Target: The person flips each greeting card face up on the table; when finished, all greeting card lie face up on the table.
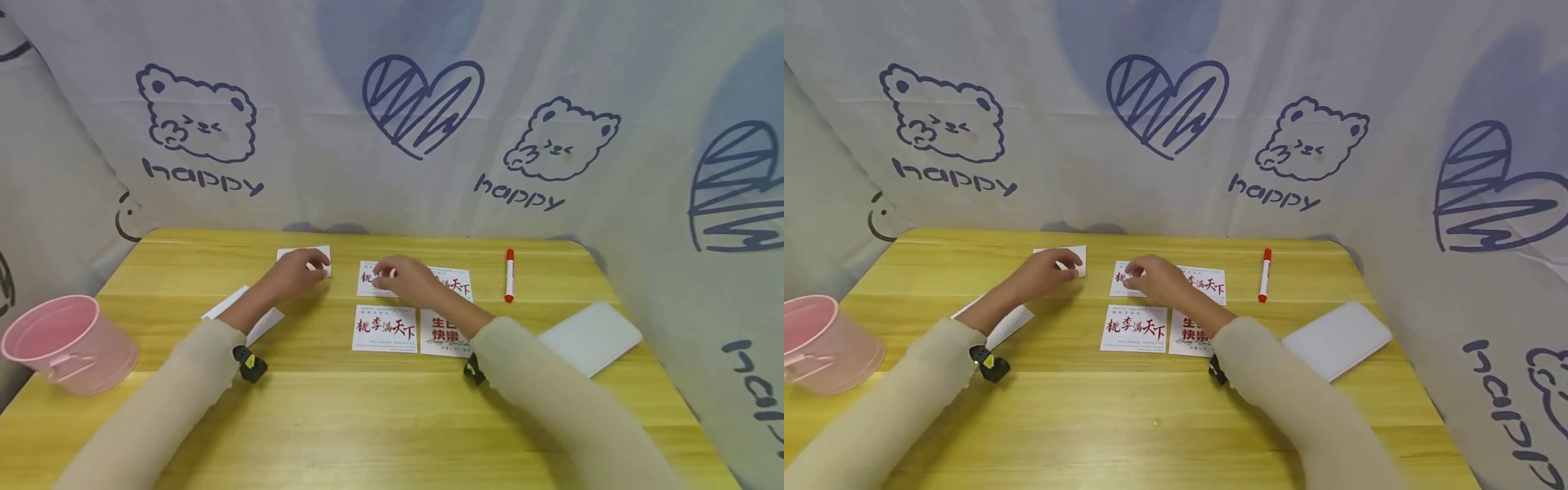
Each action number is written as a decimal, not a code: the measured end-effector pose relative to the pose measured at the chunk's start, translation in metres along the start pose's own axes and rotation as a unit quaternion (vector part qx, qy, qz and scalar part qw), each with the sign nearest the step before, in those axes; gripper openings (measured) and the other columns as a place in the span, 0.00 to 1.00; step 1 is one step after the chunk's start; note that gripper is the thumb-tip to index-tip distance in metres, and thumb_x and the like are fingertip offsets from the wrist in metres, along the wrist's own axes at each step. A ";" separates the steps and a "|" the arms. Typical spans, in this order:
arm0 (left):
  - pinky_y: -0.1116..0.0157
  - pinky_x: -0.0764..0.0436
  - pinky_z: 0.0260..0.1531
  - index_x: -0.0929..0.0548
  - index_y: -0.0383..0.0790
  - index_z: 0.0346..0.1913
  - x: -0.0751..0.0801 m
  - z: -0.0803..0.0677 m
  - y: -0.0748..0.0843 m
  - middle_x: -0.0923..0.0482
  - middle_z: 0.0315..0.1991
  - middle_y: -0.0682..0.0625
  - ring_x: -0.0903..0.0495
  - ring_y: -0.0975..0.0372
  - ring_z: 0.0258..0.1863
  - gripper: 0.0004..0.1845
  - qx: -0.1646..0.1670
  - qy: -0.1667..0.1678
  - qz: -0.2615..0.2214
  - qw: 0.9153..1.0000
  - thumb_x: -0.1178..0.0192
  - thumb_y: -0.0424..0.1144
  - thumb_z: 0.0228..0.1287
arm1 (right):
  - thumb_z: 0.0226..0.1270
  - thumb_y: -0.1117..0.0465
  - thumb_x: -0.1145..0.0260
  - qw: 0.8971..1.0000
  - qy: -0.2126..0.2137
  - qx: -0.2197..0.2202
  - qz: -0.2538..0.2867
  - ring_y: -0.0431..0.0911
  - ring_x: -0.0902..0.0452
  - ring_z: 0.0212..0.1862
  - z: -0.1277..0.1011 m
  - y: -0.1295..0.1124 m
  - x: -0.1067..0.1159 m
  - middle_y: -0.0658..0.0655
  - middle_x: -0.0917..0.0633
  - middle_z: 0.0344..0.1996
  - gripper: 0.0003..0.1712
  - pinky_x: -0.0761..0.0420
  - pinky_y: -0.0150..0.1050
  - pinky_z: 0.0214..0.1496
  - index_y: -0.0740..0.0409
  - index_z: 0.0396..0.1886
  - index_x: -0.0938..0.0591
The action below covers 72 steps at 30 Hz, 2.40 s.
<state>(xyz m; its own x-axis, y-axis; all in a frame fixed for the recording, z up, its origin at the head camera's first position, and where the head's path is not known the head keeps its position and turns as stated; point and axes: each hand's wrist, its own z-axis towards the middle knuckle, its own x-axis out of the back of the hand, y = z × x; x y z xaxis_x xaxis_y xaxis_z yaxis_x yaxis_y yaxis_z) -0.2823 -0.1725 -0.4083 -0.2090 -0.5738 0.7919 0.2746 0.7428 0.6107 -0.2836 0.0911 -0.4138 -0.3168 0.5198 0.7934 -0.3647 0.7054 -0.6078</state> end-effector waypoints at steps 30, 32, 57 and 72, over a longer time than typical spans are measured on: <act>0.48 0.44 0.66 0.28 0.36 0.62 0.061 0.026 -0.099 0.33 0.60 0.39 0.38 0.48 0.58 0.23 0.142 -0.053 -0.120 0.981 0.42 0.40 0.68 | 0.63 0.51 0.32 1.000 -0.020 -0.014 0.015 0.43 0.29 0.49 0.140 -0.023 -0.047 0.52 0.22 0.48 0.28 0.28 0.37 0.54 0.54 0.61 0.24; 0.49 0.43 0.66 0.28 0.35 0.62 0.061 0.026 -0.099 0.33 0.60 0.39 0.38 0.48 0.58 0.23 0.140 -0.059 -0.136 0.979 0.42 0.39 0.67 | 0.62 0.50 0.32 1.000 -0.027 -0.011 0.006 0.44 0.30 0.49 0.141 -0.022 -0.047 0.52 0.23 0.49 0.29 0.28 0.37 0.55 0.54 0.61 0.25; 0.48 0.46 0.68 0.29 0.38 0.62 0.062 0.028 -0.102 0.36 0.62 0.41 0.40 0.48 0.60 0.24 0.176 -0.062 -0.159 0.970 0.40 0.41 0.65 | 0.62 0.48 0.32 0.997 -0.025 -0.047 -0.049 0.48 0.33 0.61 0.140 -0.032 -0.049 0.55 0.26 0.58 0.30 0.33 0.42 0.64 0.55 0.61 0.25; 0.47 0.47 0.68 0.27 0.38 0.61 0.062 0.029 -0.103 0.37 0.64 0.40 0.40 0.47 0.61 0.24 0.179 -0.051 -0.132 0.974 0.39 0.43 0.65 | 0.61 0.47 0.32 0.996 -0.022 -0.057 -0.058 0.47 0.32 0.59 0.144 -0.031 -0.051 0.55 0.26 0.57 0.30 0.32 0.40 0.63 0.56 0.60 0.25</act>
<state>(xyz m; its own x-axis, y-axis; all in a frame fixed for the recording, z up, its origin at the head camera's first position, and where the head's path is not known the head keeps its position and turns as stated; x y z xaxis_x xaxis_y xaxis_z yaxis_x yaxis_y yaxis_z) -0.3509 -0.2748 -0.4221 -0.3249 -0.7370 0.5927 -0.1430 0.6578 0.7395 -0.3820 -0.0262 -0.4400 -0.3176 0.4121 0.8540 -0.2994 0.8110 -0.5027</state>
